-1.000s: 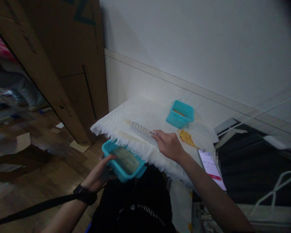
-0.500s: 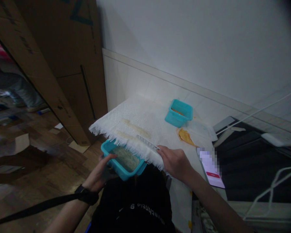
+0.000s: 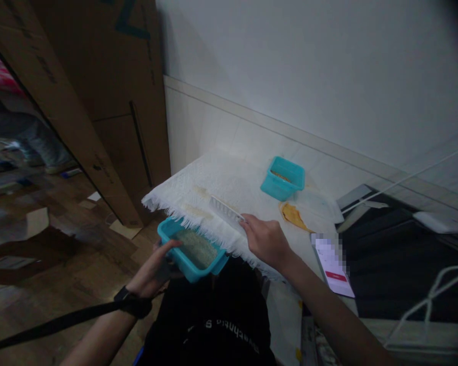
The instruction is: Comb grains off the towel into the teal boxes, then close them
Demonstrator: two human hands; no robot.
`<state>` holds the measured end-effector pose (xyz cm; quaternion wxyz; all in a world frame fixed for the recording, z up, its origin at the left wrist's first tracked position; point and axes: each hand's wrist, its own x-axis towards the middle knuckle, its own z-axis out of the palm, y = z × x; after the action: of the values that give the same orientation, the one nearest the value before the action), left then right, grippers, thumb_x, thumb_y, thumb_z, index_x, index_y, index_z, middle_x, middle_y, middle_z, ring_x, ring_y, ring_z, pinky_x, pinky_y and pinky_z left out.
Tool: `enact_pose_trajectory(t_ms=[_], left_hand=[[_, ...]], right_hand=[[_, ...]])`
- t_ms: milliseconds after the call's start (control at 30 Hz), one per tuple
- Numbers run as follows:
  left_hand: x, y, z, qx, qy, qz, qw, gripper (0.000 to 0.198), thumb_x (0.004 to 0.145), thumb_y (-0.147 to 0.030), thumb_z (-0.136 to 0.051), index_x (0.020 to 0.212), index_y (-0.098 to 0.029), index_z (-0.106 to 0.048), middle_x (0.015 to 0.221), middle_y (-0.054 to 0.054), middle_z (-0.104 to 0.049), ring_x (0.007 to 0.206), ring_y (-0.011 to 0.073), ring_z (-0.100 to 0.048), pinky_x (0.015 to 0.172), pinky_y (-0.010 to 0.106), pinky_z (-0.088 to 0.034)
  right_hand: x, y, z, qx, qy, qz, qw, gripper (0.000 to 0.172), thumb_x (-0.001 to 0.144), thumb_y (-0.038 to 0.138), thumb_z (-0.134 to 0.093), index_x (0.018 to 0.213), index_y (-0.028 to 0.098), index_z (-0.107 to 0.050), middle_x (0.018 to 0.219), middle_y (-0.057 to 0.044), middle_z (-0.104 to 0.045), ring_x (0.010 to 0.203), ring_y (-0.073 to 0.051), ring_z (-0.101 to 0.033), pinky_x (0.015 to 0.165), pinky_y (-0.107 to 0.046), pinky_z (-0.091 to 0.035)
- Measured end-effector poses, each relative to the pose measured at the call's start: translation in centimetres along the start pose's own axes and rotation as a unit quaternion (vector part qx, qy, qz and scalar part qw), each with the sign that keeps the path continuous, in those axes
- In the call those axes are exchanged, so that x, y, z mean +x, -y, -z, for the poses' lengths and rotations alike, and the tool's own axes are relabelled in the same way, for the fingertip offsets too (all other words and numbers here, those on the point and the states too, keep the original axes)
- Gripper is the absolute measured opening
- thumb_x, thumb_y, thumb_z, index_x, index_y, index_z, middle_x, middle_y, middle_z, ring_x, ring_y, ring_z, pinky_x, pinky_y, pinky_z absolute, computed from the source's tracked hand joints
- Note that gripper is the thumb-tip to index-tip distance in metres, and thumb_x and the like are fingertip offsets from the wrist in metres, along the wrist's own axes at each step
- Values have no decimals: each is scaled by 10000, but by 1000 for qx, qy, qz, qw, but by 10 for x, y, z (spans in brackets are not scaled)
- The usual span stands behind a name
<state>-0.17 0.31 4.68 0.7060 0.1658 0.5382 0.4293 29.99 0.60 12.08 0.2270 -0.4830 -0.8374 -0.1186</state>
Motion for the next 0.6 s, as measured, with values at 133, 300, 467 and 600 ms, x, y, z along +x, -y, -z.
enact_pose_trajectory(t_ms=[133, 300, 467, 600], left_hand=[[7, -6, 6, 8, -6, -4, 1000, 741, 629, -348, -1057, 1216, -319, -605, 1114, 31, -671, 920, 259, -647, 749, 473, -649], [6, -15, 10, 8, -20, 6, 1000, 774, 619, -343, -1066, 1227, -317, -588, 1090, 37, -697, 885, 253, -677, 756, 442, -623], [3, -16, 15, -9, -6, 5, 1000, 869, 545, -369, -1125, 1249, -318, -617, 1051, 24, -711, 835, 253, -706, 777, 451, -607], [8, -16, 19, -15, -6, 19, 1000, 932, 525, -367, -1140, 1283, -327, -599, 1002, 5, -696, 827, 266, -709, 803, 488, -601]], right_hand=[[13, -1, -10, -4, 47, 8, 999, 274, 1091, 141, -545, 1154, 139, -811, 779, -69, -848, 639, -190, -774, 578, -280, -439], [-8, 29, 3, 30, 35, 72, 996, 304, 1102, 130, -508, 1204, 119, -793, 796, -76, -842, 622, -191, -758, 554, -303, -469], [-12, 44, 15, 43, 26, 81, 995, 328, 1093, 104, -496, 1239, 139, -788, 879, -90, -869, 653, -188, -776, 574, -305, -512], [21, 31, -3, -8, 55, 27, 998, 285, 1096, 140, -539, 1207, 147, -801, 804, -81, -842, 668, -199, -767, 575, -300, -455]])
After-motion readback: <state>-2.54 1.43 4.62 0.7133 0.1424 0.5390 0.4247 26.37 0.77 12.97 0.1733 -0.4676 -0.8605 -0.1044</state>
